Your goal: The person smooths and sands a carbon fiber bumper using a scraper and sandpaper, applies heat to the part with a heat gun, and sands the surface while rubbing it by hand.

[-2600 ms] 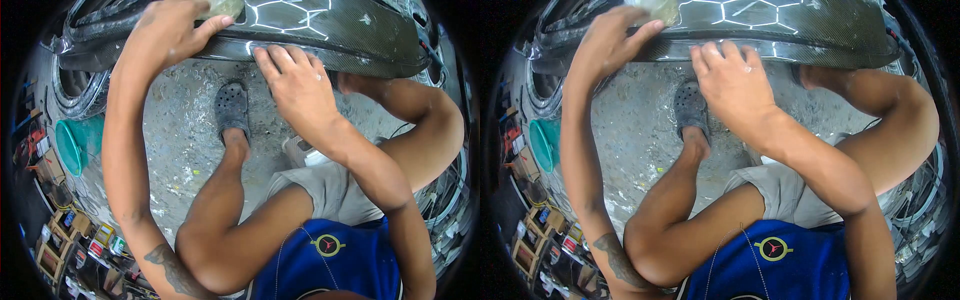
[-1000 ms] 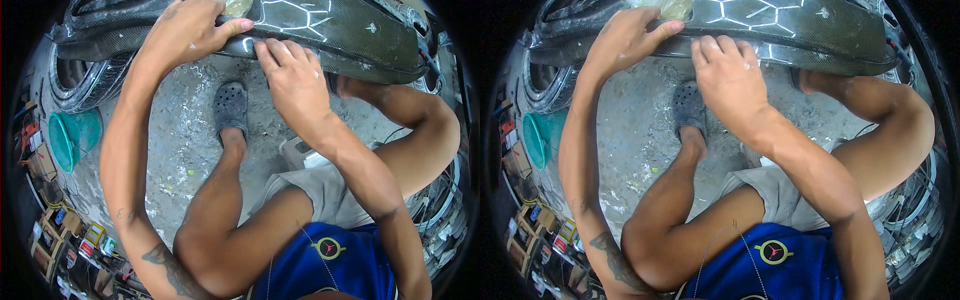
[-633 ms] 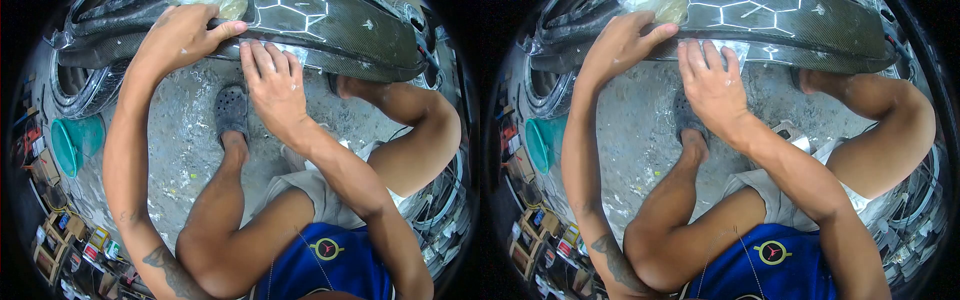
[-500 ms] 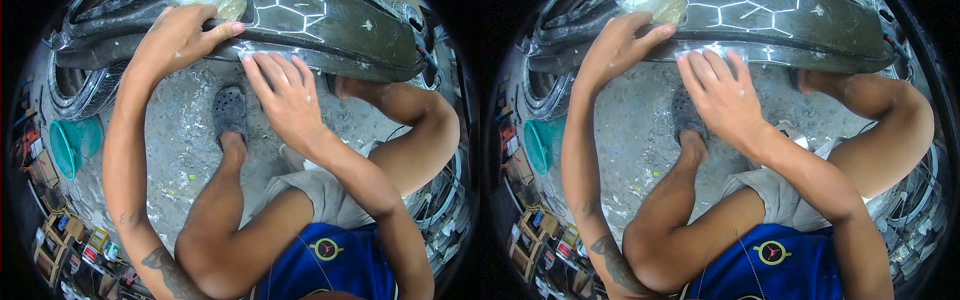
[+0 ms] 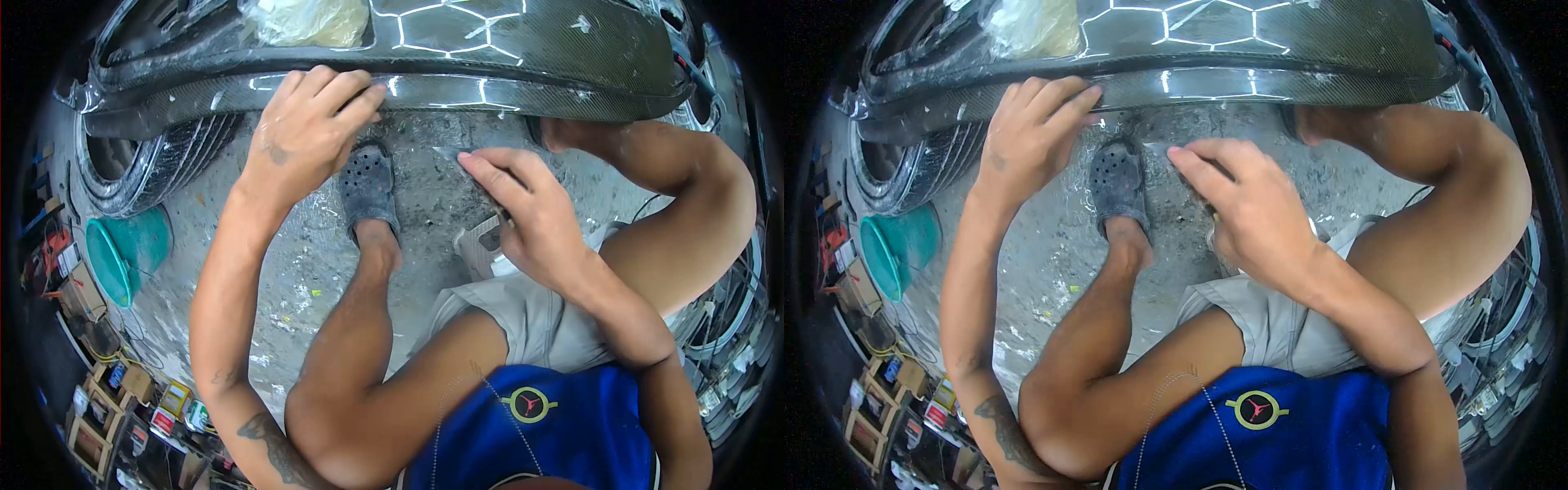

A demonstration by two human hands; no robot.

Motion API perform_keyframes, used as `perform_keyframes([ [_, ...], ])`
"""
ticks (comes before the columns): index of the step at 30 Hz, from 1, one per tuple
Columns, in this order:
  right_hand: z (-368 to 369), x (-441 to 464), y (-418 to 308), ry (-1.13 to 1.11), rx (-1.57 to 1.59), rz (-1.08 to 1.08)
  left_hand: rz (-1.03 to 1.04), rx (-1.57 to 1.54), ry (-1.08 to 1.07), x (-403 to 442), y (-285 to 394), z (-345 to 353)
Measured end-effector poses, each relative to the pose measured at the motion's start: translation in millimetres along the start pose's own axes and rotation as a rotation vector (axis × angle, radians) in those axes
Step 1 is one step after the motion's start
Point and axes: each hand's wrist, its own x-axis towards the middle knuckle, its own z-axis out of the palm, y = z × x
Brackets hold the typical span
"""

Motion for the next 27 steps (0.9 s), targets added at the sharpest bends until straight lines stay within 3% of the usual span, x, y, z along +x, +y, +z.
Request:
perform_keyframes([
  [4, -10.0, 8.7, 2.7, 0.070, 0.322, 0.167, -0.043, -0.135, 0.017, -0.3, -3.0, -0.4],
  [6, -13.4, 15.5, 1.2, 0.008, 0.935, 0.682, -0.085, -0.168, 0.011, 0.5, -0.3, -3.9],
  [10, -12.5, 24.7, 19.2, 0.093, 0.919, 0.737, -0.196, -0.342, -0.101, -0.3, 21.3, -14.1],
  [14, -5.9, 41.4, 20.8, 0.193, 1.103, 0.734, -0.230, -0.322, -0.247, -7.0, 29.5, -15.1],
  [16, 0.8, 45.8, 20.6, 0.165, 1.065, 0.730, -0.350, -0.191, 0.012, -6.1, 20.0, -12.0],
  [17, 7.1, 48.1, 19.2, 0.178, 1.081, 0.703, -0.311, -0.100, 0.069, -4.2, 12.0, -12.6],
  [21, 22.1, 63.8, 2.0, 0.247, 1.077, 0.671, -0.129, -0.078, 0.078, -5.7, 0.3, 1.5],
  [27, 30.9, 80.8, -11.1, 0.241, 0.912, 0.689, -0.140, -0.162, 0.027, -10.6, -3.8, 2.4],
])
